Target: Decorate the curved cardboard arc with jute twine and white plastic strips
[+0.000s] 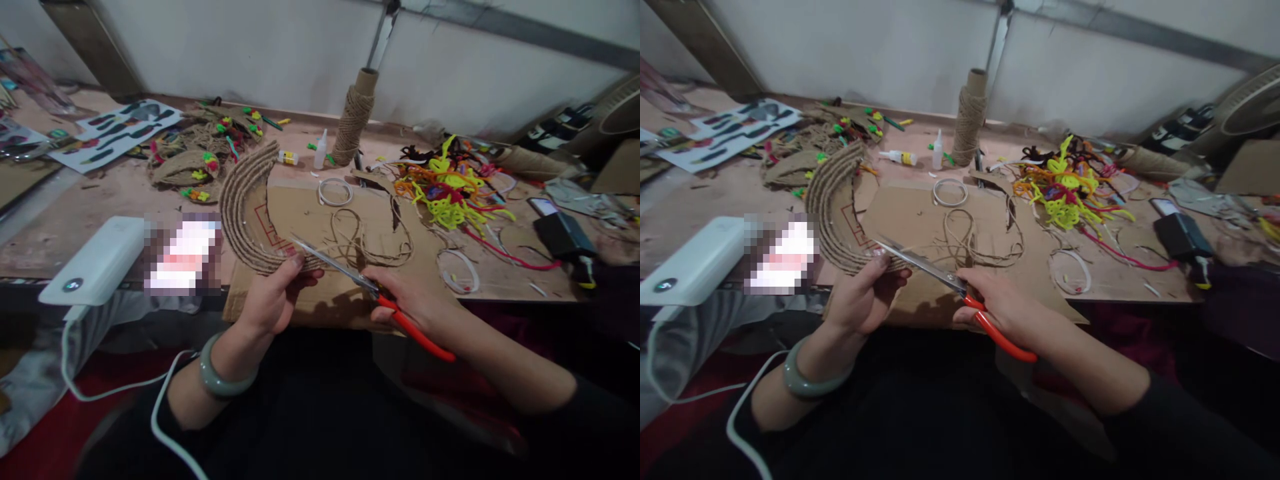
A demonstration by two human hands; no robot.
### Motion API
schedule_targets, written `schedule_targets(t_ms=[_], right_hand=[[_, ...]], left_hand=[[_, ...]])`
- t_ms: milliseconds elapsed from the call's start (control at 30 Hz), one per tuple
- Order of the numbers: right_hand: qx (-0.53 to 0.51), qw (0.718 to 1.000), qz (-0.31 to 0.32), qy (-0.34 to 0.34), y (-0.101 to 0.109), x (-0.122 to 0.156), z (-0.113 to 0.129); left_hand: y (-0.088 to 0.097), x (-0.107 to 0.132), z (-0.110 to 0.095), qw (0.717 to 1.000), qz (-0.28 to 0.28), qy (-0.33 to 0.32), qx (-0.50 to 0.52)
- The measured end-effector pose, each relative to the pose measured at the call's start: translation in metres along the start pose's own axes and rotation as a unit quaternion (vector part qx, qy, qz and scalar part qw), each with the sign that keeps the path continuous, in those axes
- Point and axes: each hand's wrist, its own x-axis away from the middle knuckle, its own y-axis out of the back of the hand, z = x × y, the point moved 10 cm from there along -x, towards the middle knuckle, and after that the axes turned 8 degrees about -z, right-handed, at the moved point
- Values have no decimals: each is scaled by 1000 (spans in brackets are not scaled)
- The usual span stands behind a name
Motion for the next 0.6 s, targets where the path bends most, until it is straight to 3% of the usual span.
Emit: schedule_targets(t_ms=[600], right_hand=[[-6,1000,3,-9,3,-1,6]], left_hand=[[-2,3,-5,1000,-7,-4,-4]])
